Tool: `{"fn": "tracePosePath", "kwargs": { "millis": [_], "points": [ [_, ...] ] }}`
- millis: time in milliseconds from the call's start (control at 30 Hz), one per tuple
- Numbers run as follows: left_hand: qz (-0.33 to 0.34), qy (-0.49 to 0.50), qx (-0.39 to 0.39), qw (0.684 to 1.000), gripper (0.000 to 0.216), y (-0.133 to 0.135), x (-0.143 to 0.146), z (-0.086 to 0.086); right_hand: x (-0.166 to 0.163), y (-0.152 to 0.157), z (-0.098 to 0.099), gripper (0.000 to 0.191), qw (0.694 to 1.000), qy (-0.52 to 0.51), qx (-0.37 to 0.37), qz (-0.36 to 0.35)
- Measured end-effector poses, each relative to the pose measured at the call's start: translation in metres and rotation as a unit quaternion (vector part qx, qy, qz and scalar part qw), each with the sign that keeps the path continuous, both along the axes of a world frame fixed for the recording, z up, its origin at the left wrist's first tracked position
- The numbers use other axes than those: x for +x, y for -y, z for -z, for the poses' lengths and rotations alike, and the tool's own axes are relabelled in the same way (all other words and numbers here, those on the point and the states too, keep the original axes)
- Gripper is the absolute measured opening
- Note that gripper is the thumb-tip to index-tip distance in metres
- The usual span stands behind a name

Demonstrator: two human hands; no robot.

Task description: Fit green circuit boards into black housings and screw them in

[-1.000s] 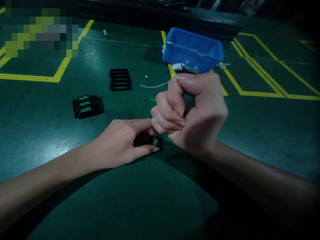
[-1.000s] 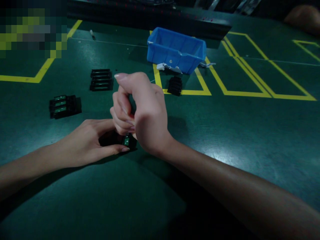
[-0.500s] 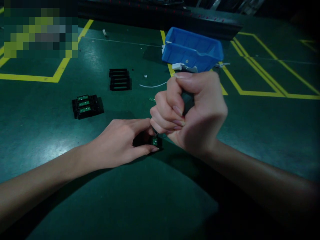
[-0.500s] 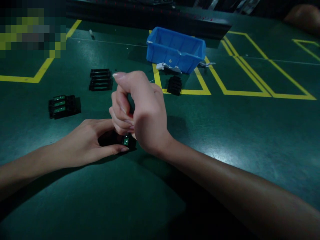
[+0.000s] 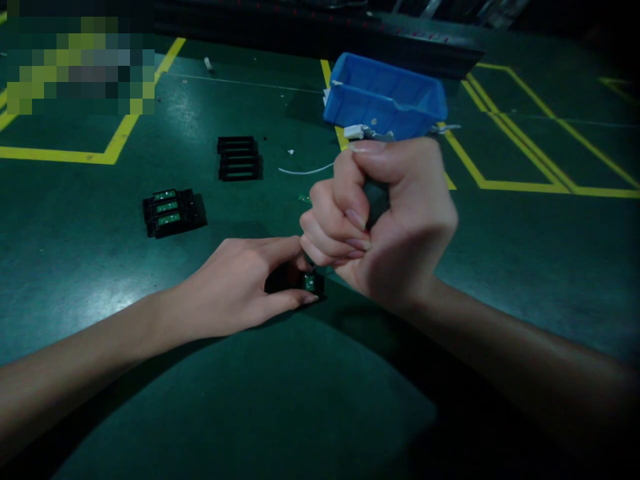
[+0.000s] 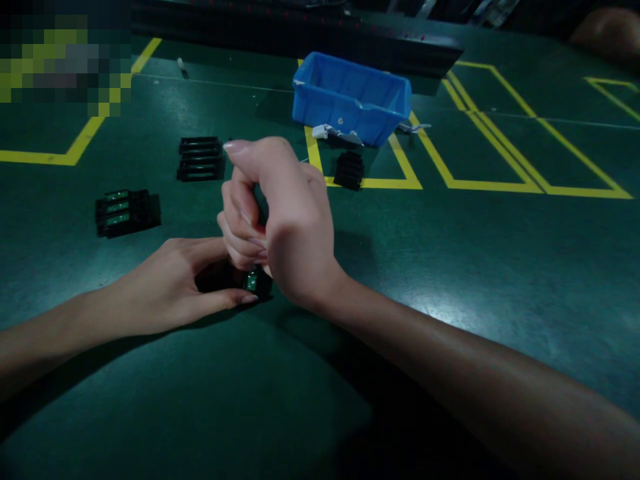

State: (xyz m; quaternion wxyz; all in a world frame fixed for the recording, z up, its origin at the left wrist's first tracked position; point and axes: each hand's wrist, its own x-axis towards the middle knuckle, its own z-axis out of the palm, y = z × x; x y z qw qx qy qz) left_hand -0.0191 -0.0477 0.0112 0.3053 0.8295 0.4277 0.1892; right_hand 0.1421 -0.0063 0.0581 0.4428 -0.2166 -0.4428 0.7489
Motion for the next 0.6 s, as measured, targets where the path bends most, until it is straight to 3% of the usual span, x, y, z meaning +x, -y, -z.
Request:
{"fn": "tracePosePath", "kwargs": {
  "millis": [500,600],
  "points": [
    [0.002,0.005,-0.008,1.0,0.031,-0.0006,0.0001,-0.002,0.0049,-0.002,0.005,0.046,0.998,-0.038,0.0,-0.049],
    [0.001,0.003,-0.009,1.0,0.03,-0.0006,0.0004,-0.0023,0.0033,-0.0019,0.0032,0.049,0.999,-0.028,-0.002,-0.031]
  ]
}}
